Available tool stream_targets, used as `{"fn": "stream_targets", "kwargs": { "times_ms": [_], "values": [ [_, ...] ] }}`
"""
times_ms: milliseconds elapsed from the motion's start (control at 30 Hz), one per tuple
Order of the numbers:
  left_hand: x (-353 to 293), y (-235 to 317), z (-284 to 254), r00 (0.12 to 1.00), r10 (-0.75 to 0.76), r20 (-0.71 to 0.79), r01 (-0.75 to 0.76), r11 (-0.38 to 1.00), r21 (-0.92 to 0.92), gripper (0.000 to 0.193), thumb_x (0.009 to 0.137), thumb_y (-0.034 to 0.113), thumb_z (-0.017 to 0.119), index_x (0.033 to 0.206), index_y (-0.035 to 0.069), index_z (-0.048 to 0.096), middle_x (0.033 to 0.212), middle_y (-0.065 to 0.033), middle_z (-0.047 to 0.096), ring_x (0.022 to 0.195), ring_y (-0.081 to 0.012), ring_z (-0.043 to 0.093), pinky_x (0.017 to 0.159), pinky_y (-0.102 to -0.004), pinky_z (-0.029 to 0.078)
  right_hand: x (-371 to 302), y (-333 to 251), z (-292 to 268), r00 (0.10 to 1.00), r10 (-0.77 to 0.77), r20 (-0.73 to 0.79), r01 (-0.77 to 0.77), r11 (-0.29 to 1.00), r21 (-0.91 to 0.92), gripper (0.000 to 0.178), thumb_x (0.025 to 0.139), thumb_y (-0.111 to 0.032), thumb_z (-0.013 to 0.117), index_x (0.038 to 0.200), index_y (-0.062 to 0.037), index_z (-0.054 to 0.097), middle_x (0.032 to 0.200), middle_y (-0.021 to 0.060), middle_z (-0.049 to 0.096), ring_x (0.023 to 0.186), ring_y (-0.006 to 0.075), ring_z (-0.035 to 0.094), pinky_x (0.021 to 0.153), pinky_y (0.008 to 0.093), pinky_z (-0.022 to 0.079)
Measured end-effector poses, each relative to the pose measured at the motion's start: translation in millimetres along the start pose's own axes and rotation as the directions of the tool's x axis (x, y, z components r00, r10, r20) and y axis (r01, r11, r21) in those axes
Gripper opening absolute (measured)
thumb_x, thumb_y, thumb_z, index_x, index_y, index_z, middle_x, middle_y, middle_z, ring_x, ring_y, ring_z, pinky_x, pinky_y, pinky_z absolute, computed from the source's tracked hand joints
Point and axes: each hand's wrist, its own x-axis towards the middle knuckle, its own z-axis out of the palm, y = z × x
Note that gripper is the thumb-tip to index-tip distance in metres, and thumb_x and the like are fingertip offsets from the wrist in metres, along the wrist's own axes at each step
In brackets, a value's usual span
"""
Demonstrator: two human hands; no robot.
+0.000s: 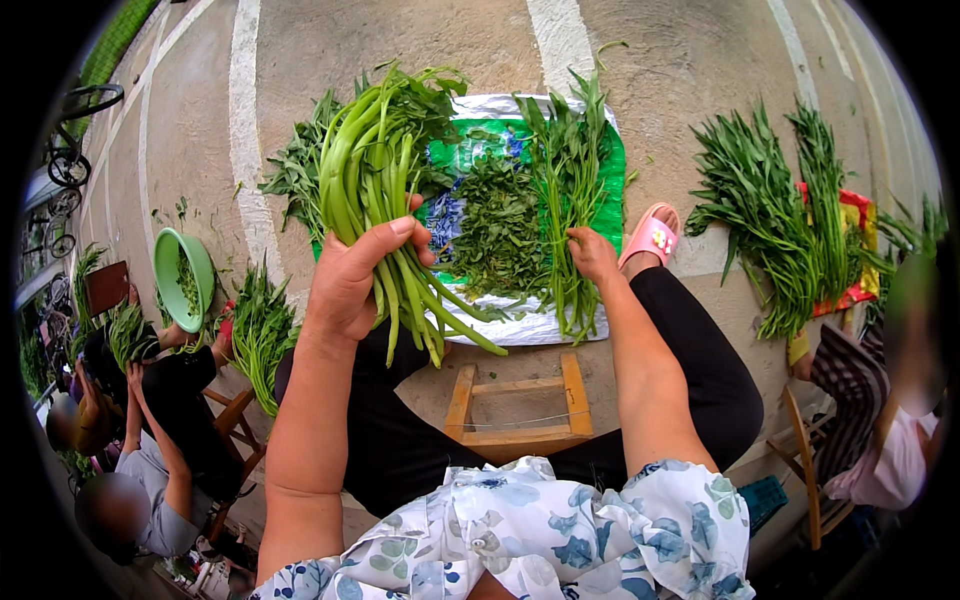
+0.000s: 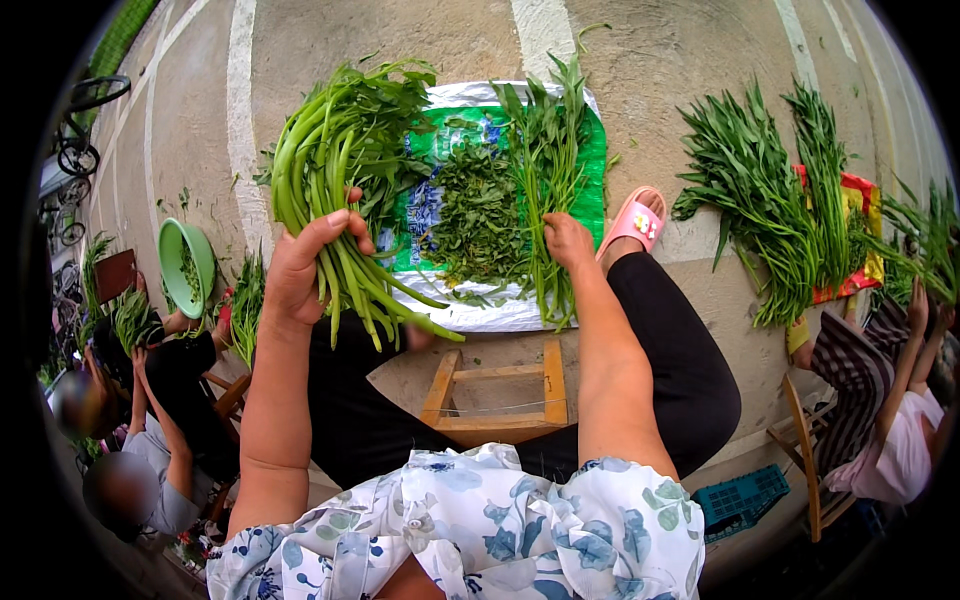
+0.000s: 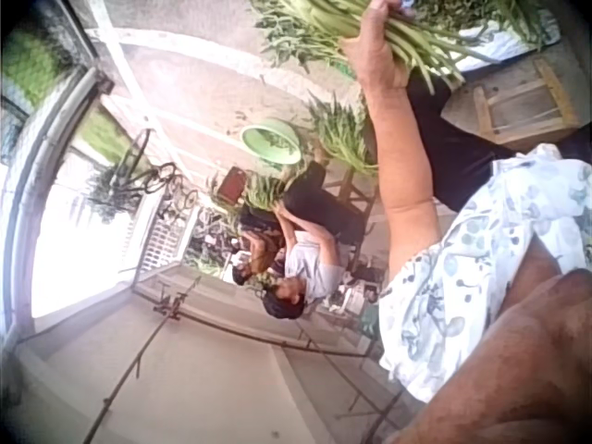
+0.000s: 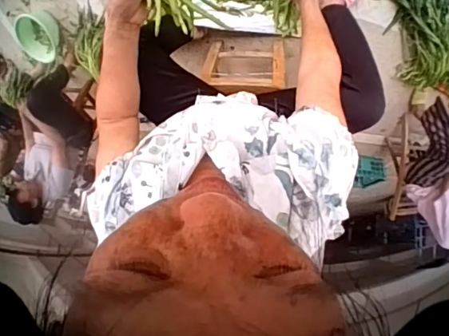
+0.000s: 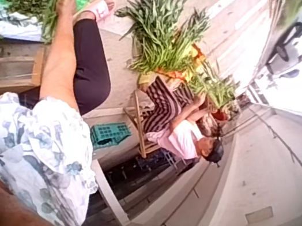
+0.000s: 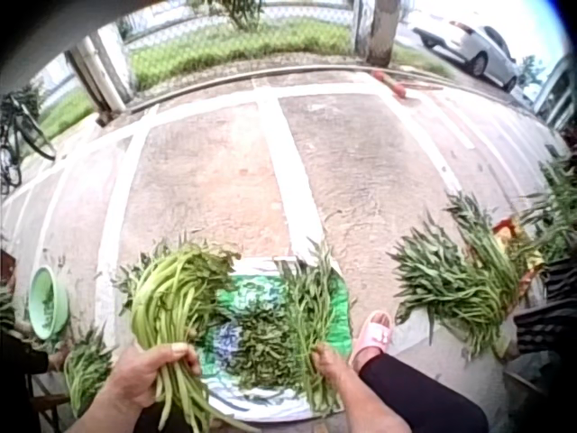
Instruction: The person picks leaves from bunches of greens by hand while seated outdoors. They strip the leaves from the stalks, placing the leaves on a central plastic sheet and grouping the empty stalks together.
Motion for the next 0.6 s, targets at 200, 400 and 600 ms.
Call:
{"fn": "stream_targets", "kwargs": {
  "times_ms": [200, 400, 600],
  "values": [
    [0.9, -0.8, 2.3, 1.0, -0.025, 0.005, 0.025, 1.0, 0.0, 0.032, 0.079, 0.011, 0.06, 0.107, -0.001, 0.052, 0.078, -0.0084, 0.06, 0.068, -0.0167, 0.06, 0.063, -0.0284, 0.05, 12.9, 8.5, 13.0, 0.98, 0.161, -0.118, -0.136, 0.971, 0.199, 0.032, 0.082, -0.028, 0.054, 0.102, -0.004, 0.062, 0.09, 0.0162, 0.064, 0.083, 0.0329, 0.06, 0.076, 0.0362, 0.047],
    [1.3, -3.4, 4.3, 1.0, -0.031, -0.003, 0.031, 0.999, 0.019, 0.032, 0.079, 0.011, 0.06, 0.107, -0.001, 0.052, 0.078, -0.0086, 0.06, 0.068, -0.0169, 0.059, 0.063, -0.0284, 0.05, 42.0, 13.8, 15.1, 0.926, 0.378, -0.008, -0.335, 0.83, 0.445, 0.042, 0.081, -0.022, 0.055, 0.115, 0.0035, 0.053, 0.081, 0.0124, 0.063, 0.063, 0.0201, 0.059, 0.054, 0.0311, 0.049],
    [3.0, -5.8, 4.7, 0.999, -0.036, 0.012, 0.036, 0.999, 0.017, 0.035, 0.081, 0.01, 0.057, 0.112, -0.002, 0.048, 0.08, -0.0079, 0.059, 0.07, -0.0167, 0.059, 0.062, -0.0287, 0.05, 37.4, -13.4, 3.5, 0.828, 0.557, 0.061, -0.429, 0.56, 0.708, 0.045, 0.079, -0.013, 0.055, 0.121, 0.002, 0.048, 0.074, 0.0028, 0.053, 0.054, 0.0099, 0.048, 0.044, 0.0259, 0.046]
  ]
}}
